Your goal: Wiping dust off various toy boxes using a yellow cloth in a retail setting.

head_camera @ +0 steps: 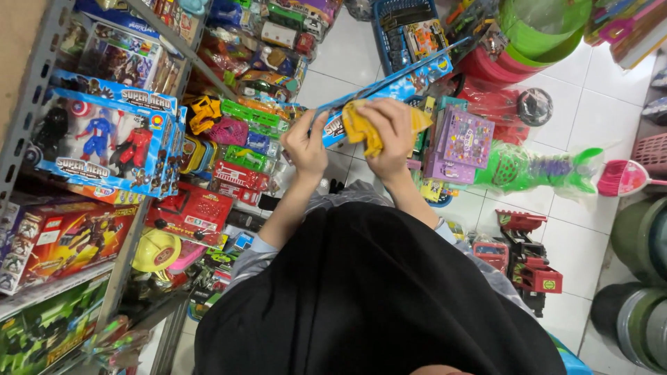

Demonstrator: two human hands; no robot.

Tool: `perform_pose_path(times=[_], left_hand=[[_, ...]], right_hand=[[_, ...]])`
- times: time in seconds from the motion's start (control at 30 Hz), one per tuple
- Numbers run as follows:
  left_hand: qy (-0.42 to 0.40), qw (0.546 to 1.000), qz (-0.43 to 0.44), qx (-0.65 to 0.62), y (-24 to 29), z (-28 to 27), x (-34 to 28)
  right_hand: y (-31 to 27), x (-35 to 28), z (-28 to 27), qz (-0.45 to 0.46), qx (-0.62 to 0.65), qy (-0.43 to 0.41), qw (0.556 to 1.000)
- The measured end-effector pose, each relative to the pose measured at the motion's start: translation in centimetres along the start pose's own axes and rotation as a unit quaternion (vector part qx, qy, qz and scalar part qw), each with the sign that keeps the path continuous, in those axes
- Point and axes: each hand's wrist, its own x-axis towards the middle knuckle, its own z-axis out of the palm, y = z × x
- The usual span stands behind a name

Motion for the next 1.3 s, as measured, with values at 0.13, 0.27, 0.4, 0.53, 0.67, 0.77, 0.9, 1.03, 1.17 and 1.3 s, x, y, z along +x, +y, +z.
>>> perform_pose_path(times=[0.13, 0.27, 0.4, 0.53, 0.67, 0.77, 0.9, 1.03, 1.17, 1.3], left_hand=[[-0.026, 0.999, 0.044, -0.016, 0.2, 0.5, 0.1], [-0.036, 0.999, 0.027, -0.001, -0.2, 0.8, -0.2], [-0.042, 0.998, 0.044, -0.016, -0.2, 0.6, 0.0], [-0.083, 0.993, 0.082, -0.024, -1.1, 0.1, -0.4], [-0.129, 0.981, 0.147, -0.010, -0.6, -1.1, 0.0], [-0.166, 0.971, 0.170, -0.003, 0.8, -2.2, 1.1], [-0.216, 0.959, 0.182, -0.007, 0.1, -3.6, 1.7], [-0.248, 0.951, 0.182, 0.026, -1.6, -4.4, 2.4], [-0.208, 0.968, 0.136, 0.042, -2.6, -5.6, 3.3], [-0.175, 0.980, 0.094, 0.024, -2.8, -7.9, 4.6]], right_hand=[[-1.6, 0.7, 0.2, -0.136, 0.052, -0.038, 0.989], [-1.7, 1.1, 0.6, -0.122, 0.033, 0.014, 0.992], [-1.9, 1.1, 1.0, -0.127, 0.035, 0.030, 0.991], [-1.9, 1.0, 1.6, -0.183, 0.069, -0.013, 0.981], [-2.4, 1.0, 2.1, -0.168, 0.074, 0.004, 0.983], [-2.5, 0.8, 2.2, -0.161, 0.080, 0.000, 0.984], [-2.4, 0.6, 3.1, -0.163, 0.075, 0.013, 0.984], [-3.2, 1.4, 3.9, -0.174, 0.076, 0.016, 0.982], [-4.3, 2.3, 5.0, -0.157, 0.089, -0.016, 0.983], [-4.4, 2.7, 6.5, -0.175, 0.110, -0.112, 0.972]])
